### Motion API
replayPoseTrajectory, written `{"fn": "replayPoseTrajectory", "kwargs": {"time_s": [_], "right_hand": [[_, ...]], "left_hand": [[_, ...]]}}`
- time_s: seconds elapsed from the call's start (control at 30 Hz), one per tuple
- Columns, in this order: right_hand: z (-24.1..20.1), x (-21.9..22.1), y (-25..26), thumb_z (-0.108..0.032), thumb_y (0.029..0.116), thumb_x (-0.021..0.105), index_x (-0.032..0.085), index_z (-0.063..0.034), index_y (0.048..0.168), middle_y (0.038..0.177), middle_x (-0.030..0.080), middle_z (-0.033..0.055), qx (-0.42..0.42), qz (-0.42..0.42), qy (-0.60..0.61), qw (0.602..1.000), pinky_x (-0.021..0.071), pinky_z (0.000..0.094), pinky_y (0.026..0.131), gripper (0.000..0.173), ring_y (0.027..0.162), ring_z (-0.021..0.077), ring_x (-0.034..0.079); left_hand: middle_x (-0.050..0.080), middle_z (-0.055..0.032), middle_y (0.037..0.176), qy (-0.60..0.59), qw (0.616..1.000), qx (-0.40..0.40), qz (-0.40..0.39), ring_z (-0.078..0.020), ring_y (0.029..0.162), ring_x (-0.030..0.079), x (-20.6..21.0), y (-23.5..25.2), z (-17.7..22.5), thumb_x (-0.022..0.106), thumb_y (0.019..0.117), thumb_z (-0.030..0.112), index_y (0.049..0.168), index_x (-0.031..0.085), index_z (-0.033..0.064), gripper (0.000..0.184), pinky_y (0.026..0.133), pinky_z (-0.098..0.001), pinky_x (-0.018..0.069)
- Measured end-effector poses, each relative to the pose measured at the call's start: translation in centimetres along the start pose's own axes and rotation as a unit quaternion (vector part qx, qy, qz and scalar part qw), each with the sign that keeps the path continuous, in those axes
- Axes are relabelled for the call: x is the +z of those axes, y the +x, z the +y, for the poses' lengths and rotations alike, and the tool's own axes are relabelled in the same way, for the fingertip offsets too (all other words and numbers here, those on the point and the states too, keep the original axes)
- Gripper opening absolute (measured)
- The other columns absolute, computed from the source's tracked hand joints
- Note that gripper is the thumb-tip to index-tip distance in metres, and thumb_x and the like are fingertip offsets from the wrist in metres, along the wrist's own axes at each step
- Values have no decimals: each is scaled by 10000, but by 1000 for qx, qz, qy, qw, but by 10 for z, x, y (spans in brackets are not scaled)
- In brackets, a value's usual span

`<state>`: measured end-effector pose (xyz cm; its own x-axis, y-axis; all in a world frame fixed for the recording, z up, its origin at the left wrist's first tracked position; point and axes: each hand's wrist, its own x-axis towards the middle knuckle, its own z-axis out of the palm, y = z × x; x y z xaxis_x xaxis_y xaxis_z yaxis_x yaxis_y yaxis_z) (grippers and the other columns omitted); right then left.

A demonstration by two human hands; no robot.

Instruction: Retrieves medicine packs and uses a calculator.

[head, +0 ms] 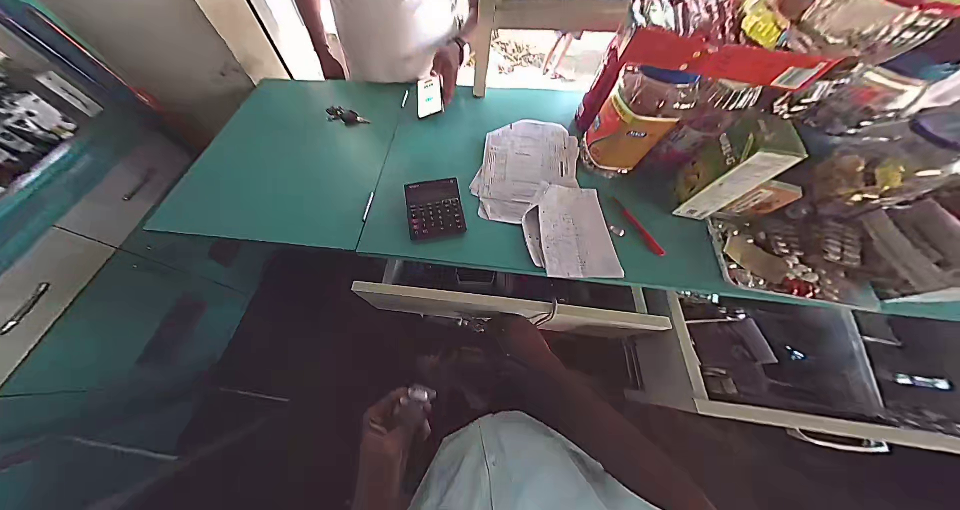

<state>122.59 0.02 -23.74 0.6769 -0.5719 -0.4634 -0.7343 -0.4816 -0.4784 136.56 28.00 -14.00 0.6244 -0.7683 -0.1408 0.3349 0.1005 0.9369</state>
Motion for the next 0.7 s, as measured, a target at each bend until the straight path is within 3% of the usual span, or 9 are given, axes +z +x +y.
{"fn": "replayPoseTrajectory", "kwargs": {"time_s": [0.07, 0.13, 0.23, 0.27, 0.3, 0.37, 0.47, 0.6, 0.7], "right_hand": [[-4, 9, -19, -385, 1052, 474, 692, -152, 1267, 1237, 696, 156, 2, -33, -8, 999, 482, 604, 1006, 385, 1197, 362, 638], [-13, -1, -47, -370, 1027, 562, 658, -133, 1310, 1222, 688, 183, -46, -98, 8, 994, 492, 644, 969, 381, 1154, 386, 649], [-39, -45, -88, -323, 996, 627, 760, -83, 1100, 961, 743, 121, -140, -93, 108, 980, 558, 538, 831, 292, 889, 266, 712], [-44, -61, -99, -310, 1002, 611, 759, -58, 1020, 889, 731, 104, -126, -44, 134, 982, 564, 490, 793, 293, 822, 230, 703], [-45, -76, -103, -295, 1014, 588, 757, -48, 1032, 913, 740, 108, -85, 1, 128, 988, 578, 480, 826, 299, 848, 230, 717], [-35, -92, -89, -282, 1019, 566, 731, -28, 1110, 1017, 729, 164, 22, 63, 79, 995, 543, 529, 891, 317, 964, 309, 702], [-12, -73, -58, -356, 977, 632, 584, -31, 1349, 1249, 646, 247, 170, 9, 1, 985, 499, 646, 933, 496, 1159, 437, 628], [-3, -46, -43, -375, 918, 676, 524, -80, 1418, 1265, 644, 228, 214, 10, 7, 977, 507, 642, 915, 600, 1160, 428, 632], [9, -66, -77, -338, 904, 712, 501, -133, 1463, 1165, 682, 202, 170, 50, 82, 981, 527, 629, 875, 632, 1053, 398, 670]], "left_hand": [[752, -11, 878, 38, 997, 66, 1, -94, 678, 689, 3, 27, -4, 686, 969, 205, 1048, 754, 153, 116, 622, -250, 598], [724, -17, 925, 113, 982, 148, 18, -102, 720, 680, 10, 60, -7, 643, 978, 96, 1087, 695, 27, 139, 664, -278, 608], [730, -77, 930, 244, 937, 233, 91, -81, 751, 702, 19, 106, -14, 691, 938, 80, 1081, 681, -78, 213, 698, -278, 624], [732, -108, 989, 267, 923, 260, 95, -75, 783, 703, 21, 118, -21, 697, 938, 86, 1118, 682, -87, 249, 718, -265, 621], [725, -129, 1033, 282, 913, 281, 94, -66, 806, 696, 23, 126, -28, 695, 942, 87, 1151, 674, -92, 276, 728, -246, 613], [720, -161, 1054, 312, 896, 299, 101, -89, 821, 707, 24, 133, -40, 687, 948, 101, 1169, 676, -88, 291, 733, -253, 615], [723, -219, 1058, 387, 863, 306, 109, -200, 934, 722, 23, 114, -47, 657, 970, 132, 1162, 688, -92, 297, 861, -328, 594], [716, -190, 1010, 351, 874, 303, 144, -57, 817, 700, 15, 99, -53, 638, 970, 105, 1131, 671, -120, 278, 771, -211, 590], [711, -132, 1035, 282, 923, 223, 136, -26, 751, 691, 19, 98, -37, 660, 943, 86, 1177, 646, -113, 307, 692, -212, 611]]}}
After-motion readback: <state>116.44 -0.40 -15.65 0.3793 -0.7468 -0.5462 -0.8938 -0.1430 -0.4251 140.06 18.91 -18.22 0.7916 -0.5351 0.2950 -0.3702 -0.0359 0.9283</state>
